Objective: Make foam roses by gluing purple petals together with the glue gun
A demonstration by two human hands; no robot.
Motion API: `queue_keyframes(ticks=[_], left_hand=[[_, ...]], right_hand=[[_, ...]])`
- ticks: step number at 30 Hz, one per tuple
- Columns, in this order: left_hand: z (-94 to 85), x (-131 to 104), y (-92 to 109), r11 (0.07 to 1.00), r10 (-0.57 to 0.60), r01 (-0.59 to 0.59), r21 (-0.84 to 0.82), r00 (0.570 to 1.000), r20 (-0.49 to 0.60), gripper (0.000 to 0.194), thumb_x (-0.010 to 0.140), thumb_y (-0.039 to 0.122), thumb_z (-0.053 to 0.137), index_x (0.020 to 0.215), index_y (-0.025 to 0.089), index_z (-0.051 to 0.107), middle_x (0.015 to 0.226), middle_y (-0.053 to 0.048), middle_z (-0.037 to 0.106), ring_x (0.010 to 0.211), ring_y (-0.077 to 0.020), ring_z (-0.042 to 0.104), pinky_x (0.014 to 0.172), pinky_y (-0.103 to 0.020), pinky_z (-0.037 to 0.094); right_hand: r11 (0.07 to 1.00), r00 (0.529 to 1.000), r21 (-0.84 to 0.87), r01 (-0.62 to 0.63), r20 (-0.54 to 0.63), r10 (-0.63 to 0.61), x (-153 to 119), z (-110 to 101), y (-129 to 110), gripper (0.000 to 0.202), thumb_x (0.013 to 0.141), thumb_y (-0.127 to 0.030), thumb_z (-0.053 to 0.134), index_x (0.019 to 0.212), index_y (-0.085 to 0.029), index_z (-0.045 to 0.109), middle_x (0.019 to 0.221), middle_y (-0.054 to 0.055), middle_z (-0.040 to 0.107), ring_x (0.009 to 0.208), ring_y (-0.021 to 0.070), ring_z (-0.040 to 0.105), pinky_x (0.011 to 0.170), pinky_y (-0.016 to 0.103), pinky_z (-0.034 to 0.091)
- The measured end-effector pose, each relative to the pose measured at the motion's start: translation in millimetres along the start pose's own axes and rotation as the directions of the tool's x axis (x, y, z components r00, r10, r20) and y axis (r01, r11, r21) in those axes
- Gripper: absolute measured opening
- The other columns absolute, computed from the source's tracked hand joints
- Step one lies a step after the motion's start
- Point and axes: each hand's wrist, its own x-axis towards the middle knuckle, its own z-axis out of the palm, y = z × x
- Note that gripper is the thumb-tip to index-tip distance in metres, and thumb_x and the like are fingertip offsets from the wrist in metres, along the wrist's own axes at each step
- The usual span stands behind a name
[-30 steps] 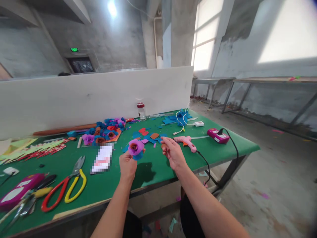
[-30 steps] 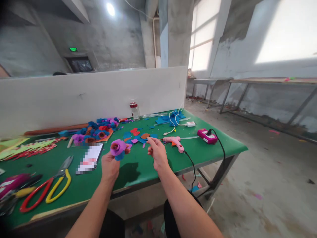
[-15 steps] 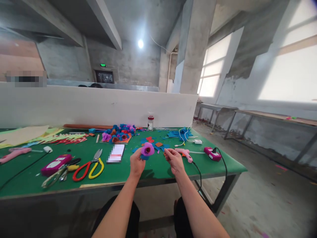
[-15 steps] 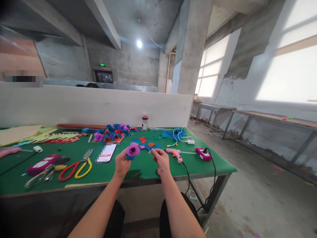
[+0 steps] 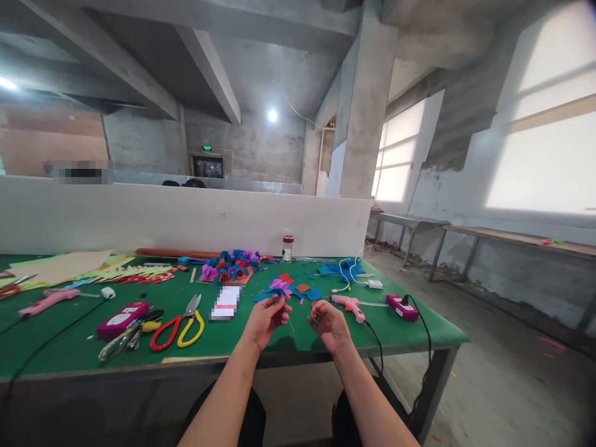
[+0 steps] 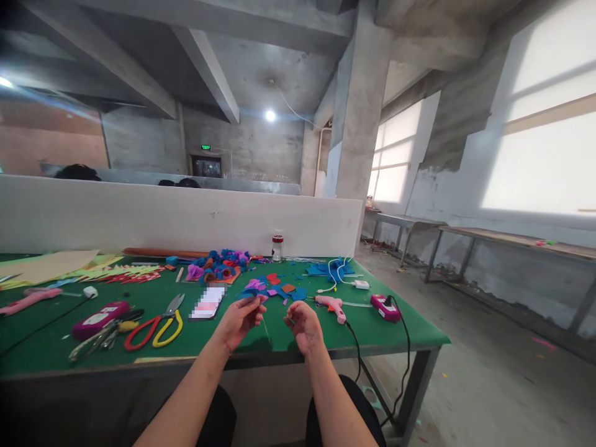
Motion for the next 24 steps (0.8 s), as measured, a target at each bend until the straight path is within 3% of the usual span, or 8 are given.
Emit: queue_keyframes(ticks=[4,10,12,14,18,24], left_hand=[[0.2,2,-1,0.991,-0.125,0.127,-0.040,0.991,0.048,0.019,0.074,0.022,0.076,0.088,0.010,0.072,0.063,-0.002,0.064,0.045,-0.0050,0.054,0.042,-0.015,0.042],[1.2,6,-4,0.989,-0.148,0.148,0.003,0.987,0.056,0.019,0.075,0.022,0.075,0.089,0.009,0.072,0.063,-0.002,0.064,0.045,-0.0046,0.054,0.042,-0.015,0.042],[2.5,7,-5,0.987,-0.161,0.160,0.032,0.987,0.029,0.019,0.075,0.021,0.075,0.089,0.010,0.072,0.062,-0.002,0.065,0.045,-0.0049,0.054,0.042,-0.015,0.042],[4.6,8,-8,0.984,-0.171,0.170,0.061,0.985,0.013,0.018,0.075,0.022,0.074,0.088,0.009,0.072,0.062,-0.003,0.065,0.044,-0.0052,0.054,0.041,-0.015,0.041],[10.1,11,-13,0.973,-0.215,0.211,0.096,0.976,0.035,0.018,0.074,0.021,0.075,0.087,0.009,0.073,0.060,-0.003,0.064,0.043,-0.0054,0.054,0.040,-0.015,0.039],[15.2,13,-14,0.976,-0.205,0.194,0.099,0.972,0.119,0.019,0.072,0.023,0.076,0.086,0.010,0.072,0.058,-0.001,0.062,0.041,-0.0049,0.049,0.040,-0.016,0.038]], right_hand=[[0.998,0.999,0.036,-0.054,0.012,0.053,0,0,-3,0.004,0.057,-0.022,0.067,0.058,-0.019,0.065,0.056,-0.003,0.056,0.055,0.0108,0.051,0.069,0.030,0.050],[0.997,0.997,-0.017,-0.069,0.033,0.070,-1,-1,-6,0.024,0.058,-0.027,0.081,0.078,-0.015,0.074,0.071,0.004,0.070,0.062,0.0113,0.060,0.072,0.028,0.050],[0.989,1.000,-0.147,0.006,0.030,-0.002,-1,0,-5,0.030,0.060,-0.034,0.082,0.082,-0.014,0.074,0.074,0.005,0.071,0.063,0.0122,0.061,0.070,0.027,0.049],[0.935,0.989,-0.323,0.144,0.010,-0.149,-1,2,-4,0.026,0.063,-0.038,0.080,0.075,-0.015,0.074,0.068,0.003,0.070,0.062,0.0126,0.059,0.068,0.027,0.047],[0.804,0.923,-0.483,0.346,0.022,-0.384,-2,9,-1,0.017,0.069,-0.035,0.075,0.073,-0.018,0.073,0.070,0.001,0.069,0.068,0.0144,0.060,0.070,0.026,0.045],[0.902,0.963,-0.376,0.211,-0.080,-0.259,2,11,4,0.023,0.066,-0.040,0.074,0.069,-0.017,0.072,0.063,-0.001,0.065,0.060,0.0117,0.052,0.061,0.023,0.040]])
